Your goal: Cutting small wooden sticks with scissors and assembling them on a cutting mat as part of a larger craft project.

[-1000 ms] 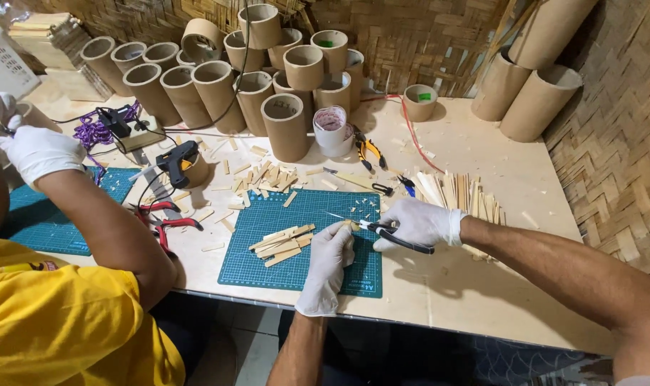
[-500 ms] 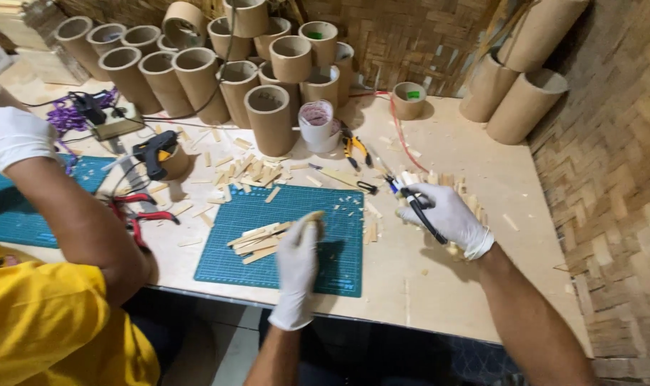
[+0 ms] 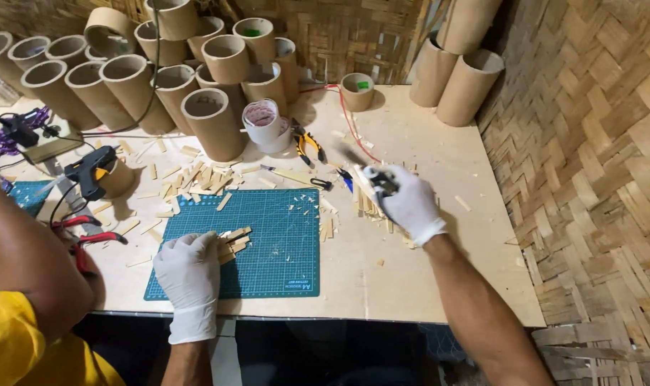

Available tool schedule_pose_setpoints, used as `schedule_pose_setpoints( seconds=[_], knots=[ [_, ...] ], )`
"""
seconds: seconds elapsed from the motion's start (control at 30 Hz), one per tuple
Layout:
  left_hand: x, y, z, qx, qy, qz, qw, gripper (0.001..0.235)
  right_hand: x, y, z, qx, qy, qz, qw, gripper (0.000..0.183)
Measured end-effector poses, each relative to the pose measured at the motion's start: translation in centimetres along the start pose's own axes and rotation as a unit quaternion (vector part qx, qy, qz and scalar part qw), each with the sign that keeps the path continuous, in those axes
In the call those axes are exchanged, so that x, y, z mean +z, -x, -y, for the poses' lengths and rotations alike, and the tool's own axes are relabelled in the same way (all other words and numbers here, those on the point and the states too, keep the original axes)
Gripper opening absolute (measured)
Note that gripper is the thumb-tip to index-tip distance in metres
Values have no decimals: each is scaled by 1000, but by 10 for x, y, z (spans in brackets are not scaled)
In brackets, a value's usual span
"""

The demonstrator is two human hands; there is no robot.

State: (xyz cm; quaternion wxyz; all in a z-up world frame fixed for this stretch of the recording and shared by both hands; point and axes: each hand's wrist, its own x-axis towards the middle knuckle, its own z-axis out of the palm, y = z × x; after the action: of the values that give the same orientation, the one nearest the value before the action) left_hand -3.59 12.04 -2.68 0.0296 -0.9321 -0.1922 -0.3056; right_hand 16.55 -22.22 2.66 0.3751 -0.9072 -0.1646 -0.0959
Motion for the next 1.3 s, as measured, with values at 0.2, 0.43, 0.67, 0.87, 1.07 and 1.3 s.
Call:
schedule_pose_setpoints(
  seconds=[0.2, 0.43, 0.67, 0.87, 1.07, 1.3],
  knots=[
    [-1, -5, 4, -44, 54, 60, 996, 9, 21, -9, -1, 75, 147, 83, 983, 32],
    [-11, -12, -7, -40, 4, -31, 999, 10, 21, -15, -8, 107, 169, 107, 974, 59],
    [-20, -15, -76, -71, 327, -122, 934, 24, 21, -19, -33, 188, 18, 71, 980, 43],
    [-15, -20, -130, -224, 626, 67, 744, 23, 5, -6, -14, 167, -316, 47, 933, 51],
    [-8, -16, -124, -214, 731, 142, 632, 21, 42, 10, 26, 86, -490, 134, 857, 46],
    [-10, -20, -116, -269, 741, 96, 608, 15, 122, 14, 48, 24, -499, 253, 828, 57]
  ],
)
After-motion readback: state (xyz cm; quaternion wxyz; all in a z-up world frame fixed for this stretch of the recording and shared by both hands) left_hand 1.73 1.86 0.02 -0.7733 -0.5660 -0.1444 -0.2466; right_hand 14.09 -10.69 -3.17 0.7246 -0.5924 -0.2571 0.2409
